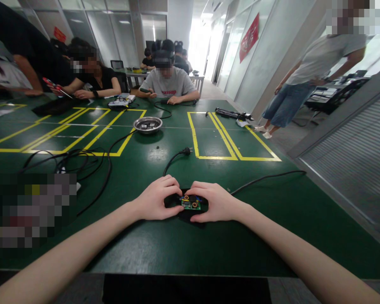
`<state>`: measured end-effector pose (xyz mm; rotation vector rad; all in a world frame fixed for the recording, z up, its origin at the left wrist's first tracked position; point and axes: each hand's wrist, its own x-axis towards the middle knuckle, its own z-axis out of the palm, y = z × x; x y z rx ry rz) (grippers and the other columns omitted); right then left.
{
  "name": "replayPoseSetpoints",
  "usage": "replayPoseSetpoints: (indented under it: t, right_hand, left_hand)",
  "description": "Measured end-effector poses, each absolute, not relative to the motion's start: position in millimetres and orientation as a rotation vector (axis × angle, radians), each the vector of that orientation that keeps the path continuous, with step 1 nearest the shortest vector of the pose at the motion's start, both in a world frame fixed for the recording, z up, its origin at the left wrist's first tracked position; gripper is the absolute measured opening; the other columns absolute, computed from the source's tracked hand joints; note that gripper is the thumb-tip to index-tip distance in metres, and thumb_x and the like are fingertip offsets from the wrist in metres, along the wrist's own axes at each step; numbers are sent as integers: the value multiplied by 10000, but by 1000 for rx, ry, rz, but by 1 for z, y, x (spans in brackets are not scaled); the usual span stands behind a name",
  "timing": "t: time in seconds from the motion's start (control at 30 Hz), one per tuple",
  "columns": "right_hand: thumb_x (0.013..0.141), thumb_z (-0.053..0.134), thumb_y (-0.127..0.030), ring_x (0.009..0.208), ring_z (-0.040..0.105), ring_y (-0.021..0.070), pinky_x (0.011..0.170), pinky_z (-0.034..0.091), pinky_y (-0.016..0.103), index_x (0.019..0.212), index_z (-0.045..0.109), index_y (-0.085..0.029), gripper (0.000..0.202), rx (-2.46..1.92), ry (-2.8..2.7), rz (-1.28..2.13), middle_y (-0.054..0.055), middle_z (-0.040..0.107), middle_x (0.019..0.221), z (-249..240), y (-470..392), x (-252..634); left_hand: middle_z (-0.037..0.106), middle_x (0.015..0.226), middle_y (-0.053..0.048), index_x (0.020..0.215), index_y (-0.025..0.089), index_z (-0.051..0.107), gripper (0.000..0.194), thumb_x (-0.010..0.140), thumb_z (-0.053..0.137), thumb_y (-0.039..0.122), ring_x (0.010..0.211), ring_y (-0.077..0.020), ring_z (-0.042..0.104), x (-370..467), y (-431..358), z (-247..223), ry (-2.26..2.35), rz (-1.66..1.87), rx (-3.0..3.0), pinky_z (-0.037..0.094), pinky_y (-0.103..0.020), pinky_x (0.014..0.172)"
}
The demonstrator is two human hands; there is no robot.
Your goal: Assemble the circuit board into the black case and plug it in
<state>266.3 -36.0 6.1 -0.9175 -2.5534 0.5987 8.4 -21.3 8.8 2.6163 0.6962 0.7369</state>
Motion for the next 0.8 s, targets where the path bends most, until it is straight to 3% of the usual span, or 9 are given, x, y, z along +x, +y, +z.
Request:
replayPoseSetpoints:
  t: [0.13,0.4,0.53,0.7,0.8]
  right_hand:
    - [740,875,-478,962,648,253,860,551,395,1181,726,-210,537,-906,-2565,521,76,676,1056,8,-36,264]
    - [676,892,-586,1089,580,317,994,507,501,1380,641,-124,879,-1022,-2589,366,149,622,1195,3,-31,266]
    - [639,898,-635,1141,564,337,1043,467,538,1430,613,-164,964,-1058,-2586,347,153,608,1263,1,-29,268]
    - [597,903,-683,1165,559,348,1042,461,541,1410,623,-203,985,-1060,-2568,364,148,607,1281,0,-29,267]
    - [643,908,-637,1130,576,329,1006,485,517,1295,669,-206,817,-1057,-2535,369,134,621,1236,-1,-29,265]
  left_hand:
    - [672,948,-72,956,184,691,117,895,688,284,903,-217,622,8,-21,11,663,768,2611,526,-340,792]
    - [662,880,-58,913,179,678,97,945,590,207,843,-191,625,8,-20,7,665,735,2622,513,-294,725]
    - [673,876,-54,927,183,683,102,953,587,205,838,-190,631,7,-17,6,755,754,2636,514,-290,720]
    - [681,910,-46,943,192,701,80,934,621,198,867,-187,650,6,-15,3,849,673,2659,531,-282,747]
    - [679,920,-46,952,194,711,98,941,617,219,870,-189,655,6,-13,1,898,634,2670,537,-283,744]
